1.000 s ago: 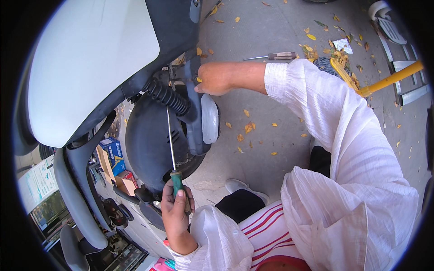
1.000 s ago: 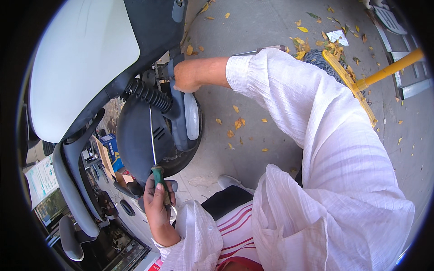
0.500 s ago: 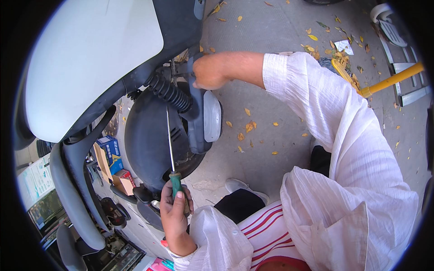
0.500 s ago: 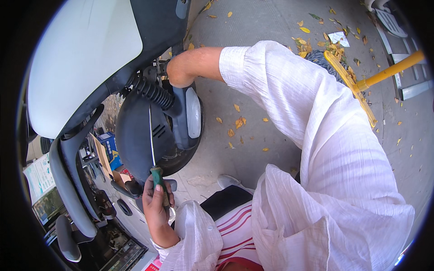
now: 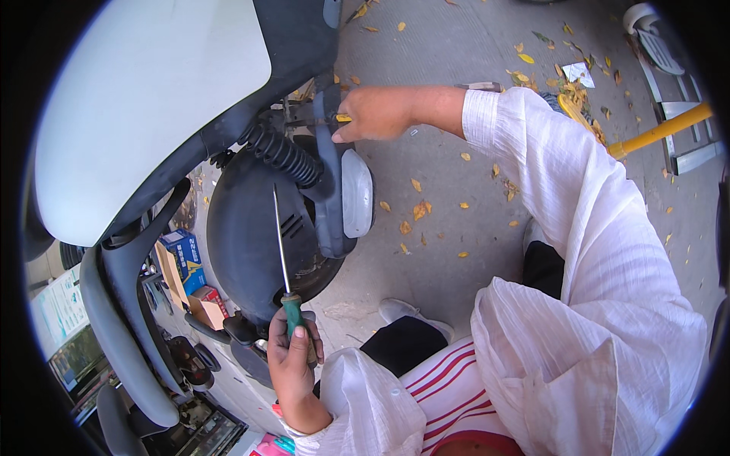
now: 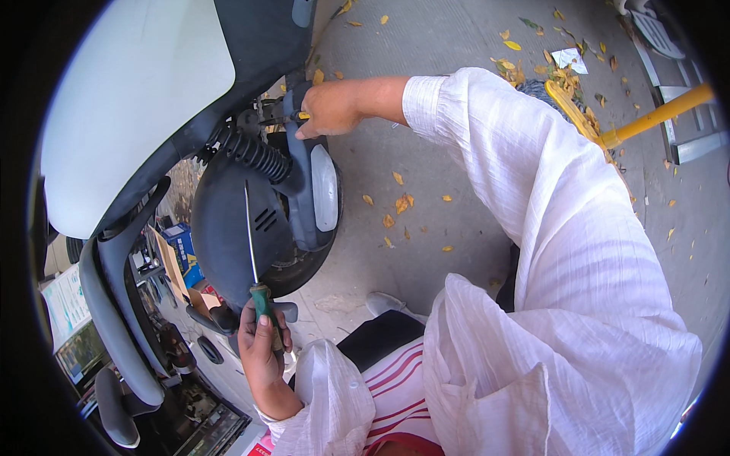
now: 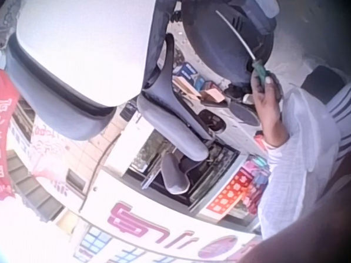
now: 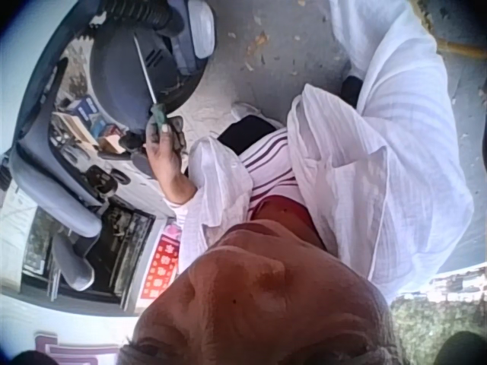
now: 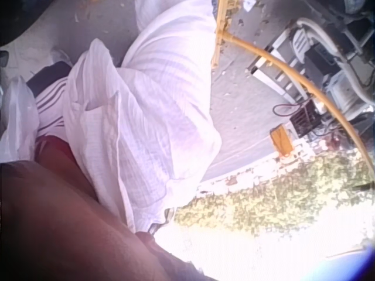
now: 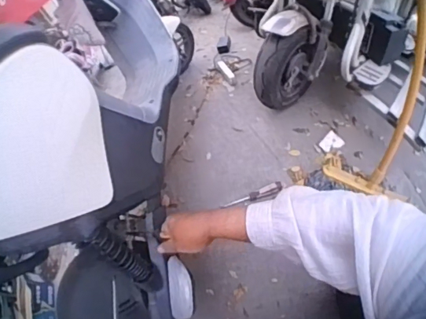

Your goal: The person uses pliers and a screwdriver to adjust and tighten components near the front wheel and suspension of a white scooter. The person repeatedly manipulates the brake cable and housing, then uses a screwdriver to secure a fastener on the front assembly.

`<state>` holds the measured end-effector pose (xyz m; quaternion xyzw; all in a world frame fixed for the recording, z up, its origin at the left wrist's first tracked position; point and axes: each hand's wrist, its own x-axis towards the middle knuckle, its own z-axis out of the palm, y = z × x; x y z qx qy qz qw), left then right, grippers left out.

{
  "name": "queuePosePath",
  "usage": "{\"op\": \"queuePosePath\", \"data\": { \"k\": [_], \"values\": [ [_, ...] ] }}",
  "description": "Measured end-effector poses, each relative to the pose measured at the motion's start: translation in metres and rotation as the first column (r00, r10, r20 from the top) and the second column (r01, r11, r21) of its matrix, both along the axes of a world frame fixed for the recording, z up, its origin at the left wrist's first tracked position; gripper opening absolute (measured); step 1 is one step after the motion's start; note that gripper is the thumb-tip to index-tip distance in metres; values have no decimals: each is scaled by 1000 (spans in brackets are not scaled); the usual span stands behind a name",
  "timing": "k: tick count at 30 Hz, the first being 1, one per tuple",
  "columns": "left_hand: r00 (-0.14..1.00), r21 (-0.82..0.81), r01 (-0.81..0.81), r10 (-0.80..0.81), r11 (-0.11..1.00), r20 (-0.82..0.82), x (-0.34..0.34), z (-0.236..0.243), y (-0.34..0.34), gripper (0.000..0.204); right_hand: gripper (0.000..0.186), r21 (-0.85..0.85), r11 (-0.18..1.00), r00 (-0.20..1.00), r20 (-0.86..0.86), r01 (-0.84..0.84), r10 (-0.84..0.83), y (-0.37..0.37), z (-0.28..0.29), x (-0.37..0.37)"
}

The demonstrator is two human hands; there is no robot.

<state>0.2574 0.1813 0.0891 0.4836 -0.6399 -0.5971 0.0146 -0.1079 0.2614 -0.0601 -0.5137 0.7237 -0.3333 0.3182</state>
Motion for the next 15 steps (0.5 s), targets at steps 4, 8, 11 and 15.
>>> {"op": "queuePosePath", "data": {
  "k": [4,8,11,15],
  "values": [
    [1000,30,1,0,1000,-25,1,0,-2,46,51,69,998,999,34,7,-9,-7,8,3],
    [1000,35,-2,3,999,-18,0,-1,-2,47,47,147,989,996,-87,-8,21,-11,25,13],
    [1000,33,0,1,999,-14,3,-1,-4,47,46,127,991,986,-156,-39,58,-10,29,17],
    [1000,30,14,-14,999,-16,1,-2,-5,48,47,77,997,983,-178,-29,42,-6,19,14]
  ]
}}
